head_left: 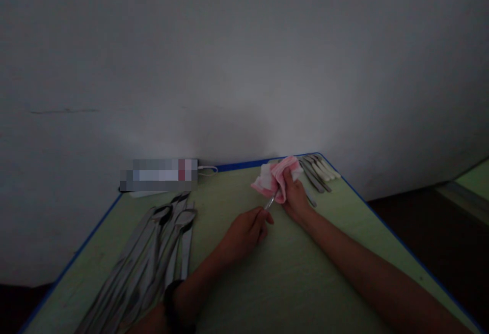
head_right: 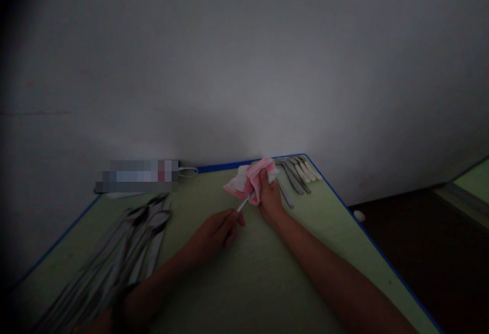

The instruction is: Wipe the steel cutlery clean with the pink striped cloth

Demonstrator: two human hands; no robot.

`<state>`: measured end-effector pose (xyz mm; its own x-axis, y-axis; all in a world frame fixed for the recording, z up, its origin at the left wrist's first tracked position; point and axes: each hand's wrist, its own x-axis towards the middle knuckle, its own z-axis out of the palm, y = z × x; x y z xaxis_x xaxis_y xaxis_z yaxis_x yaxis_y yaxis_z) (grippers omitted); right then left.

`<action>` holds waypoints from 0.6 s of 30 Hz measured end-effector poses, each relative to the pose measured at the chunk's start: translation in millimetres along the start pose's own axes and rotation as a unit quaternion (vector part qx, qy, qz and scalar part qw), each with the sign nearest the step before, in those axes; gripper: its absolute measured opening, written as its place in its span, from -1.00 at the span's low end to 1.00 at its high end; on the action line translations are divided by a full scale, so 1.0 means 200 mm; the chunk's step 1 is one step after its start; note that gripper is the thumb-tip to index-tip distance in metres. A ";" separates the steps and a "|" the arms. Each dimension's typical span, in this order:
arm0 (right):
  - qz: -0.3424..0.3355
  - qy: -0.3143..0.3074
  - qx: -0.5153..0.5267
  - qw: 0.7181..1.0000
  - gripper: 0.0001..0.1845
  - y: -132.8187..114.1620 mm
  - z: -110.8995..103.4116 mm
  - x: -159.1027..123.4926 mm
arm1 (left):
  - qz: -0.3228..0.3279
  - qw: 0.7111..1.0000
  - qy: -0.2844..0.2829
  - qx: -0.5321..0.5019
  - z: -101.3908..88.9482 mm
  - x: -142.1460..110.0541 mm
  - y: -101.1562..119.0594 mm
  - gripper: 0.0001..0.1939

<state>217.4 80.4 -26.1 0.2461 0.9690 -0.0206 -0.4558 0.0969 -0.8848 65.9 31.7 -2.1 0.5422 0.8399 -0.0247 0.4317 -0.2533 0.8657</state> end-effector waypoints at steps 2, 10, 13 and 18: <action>0.025 0.025 0.024 0.999 -0.52 0.02 0.02 -0.03 | -0.001 0.999 0.021 0.029 0.00 0.01 -0.01 -0.63; 0.053 -0.040 0.007 0.998 -0.65 0.06 0.06 -0.08 | -0.007 0.995 0.057 0.083 0.01 0.04 -0.04 -0.66; 0.056 -0.058 0.072 0.994 -0.74 0.04 0.05 -0.04 | -0.007 0.994 0.052 0.094 0.02 0.03 -0.04 -0.66; 0.059 -0.042 0.114 0.991 -0.67 -0.01 -0.01 0.04 | -0.009 0.994 0.035 0.098 0.01 0.01 -0.02 -0.64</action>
<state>222.0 88.2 -24.9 0.1114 0.9913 -0.0701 -0.6603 0.0211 -0.7507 66.5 32.7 -6.9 0.4847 0.8747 0.0009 0.5775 -0.3208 0.7507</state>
